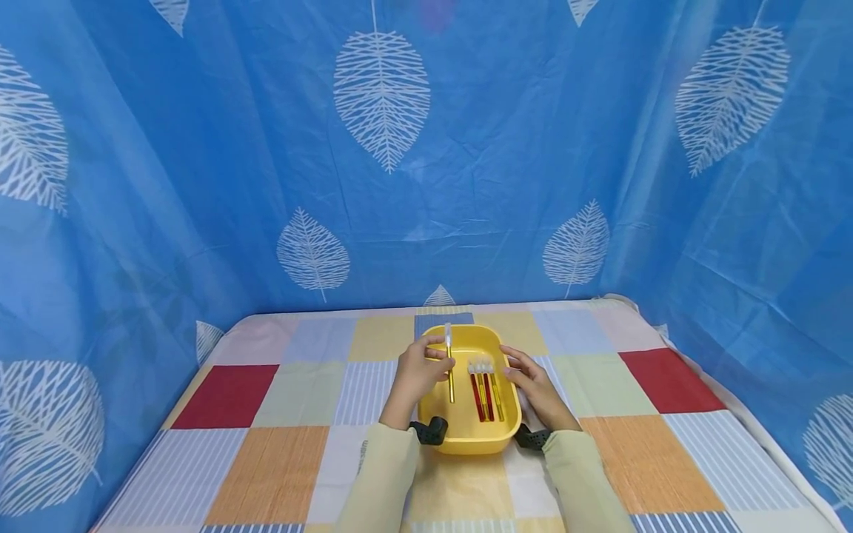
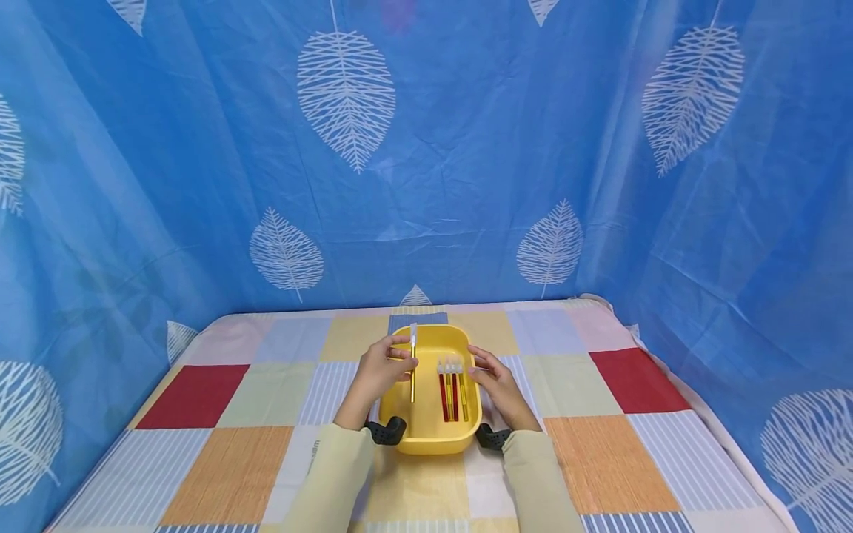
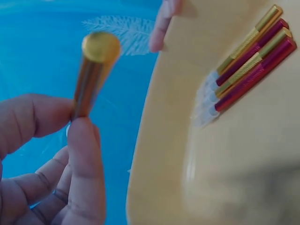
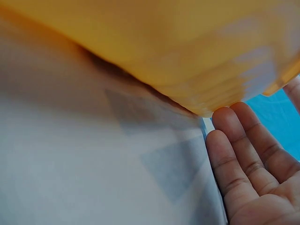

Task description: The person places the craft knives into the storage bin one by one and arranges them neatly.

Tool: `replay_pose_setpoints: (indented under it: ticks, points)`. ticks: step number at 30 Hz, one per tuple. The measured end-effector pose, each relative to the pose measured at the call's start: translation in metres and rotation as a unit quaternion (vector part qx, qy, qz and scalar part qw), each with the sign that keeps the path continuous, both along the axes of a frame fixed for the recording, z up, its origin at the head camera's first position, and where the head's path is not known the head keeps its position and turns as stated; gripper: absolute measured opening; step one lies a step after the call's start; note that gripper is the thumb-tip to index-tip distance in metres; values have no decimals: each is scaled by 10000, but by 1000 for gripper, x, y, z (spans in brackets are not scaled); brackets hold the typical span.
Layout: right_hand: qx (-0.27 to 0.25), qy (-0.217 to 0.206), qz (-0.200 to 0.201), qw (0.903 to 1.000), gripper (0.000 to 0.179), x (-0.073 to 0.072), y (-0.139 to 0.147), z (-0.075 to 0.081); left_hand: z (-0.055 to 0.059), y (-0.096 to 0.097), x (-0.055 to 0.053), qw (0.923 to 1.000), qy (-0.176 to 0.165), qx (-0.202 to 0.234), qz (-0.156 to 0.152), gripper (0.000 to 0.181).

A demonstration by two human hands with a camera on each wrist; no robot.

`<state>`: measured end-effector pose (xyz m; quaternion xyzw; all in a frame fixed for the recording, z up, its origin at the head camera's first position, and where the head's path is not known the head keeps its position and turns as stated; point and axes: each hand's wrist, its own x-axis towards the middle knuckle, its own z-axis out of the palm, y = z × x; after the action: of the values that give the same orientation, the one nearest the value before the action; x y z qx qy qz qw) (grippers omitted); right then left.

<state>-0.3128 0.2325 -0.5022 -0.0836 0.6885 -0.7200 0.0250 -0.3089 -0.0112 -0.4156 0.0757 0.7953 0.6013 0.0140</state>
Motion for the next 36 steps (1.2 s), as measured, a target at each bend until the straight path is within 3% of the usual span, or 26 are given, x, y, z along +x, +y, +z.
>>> replay_pose_setpoints:
  ticks: [21,29,36]
  points:
    - [65,-36,-62,10000,51,-1,0,0,-5,20,-20,9967,-693,-420,-19,49]
    - [19,-24,-96,9999,52,0,-1,2,-9,28,-27,9950,-814,-575,13,51]
    - [116,49,-102,9999,52,-1,-1,1,-13,34,-27,9915,-956,-881,53,51]
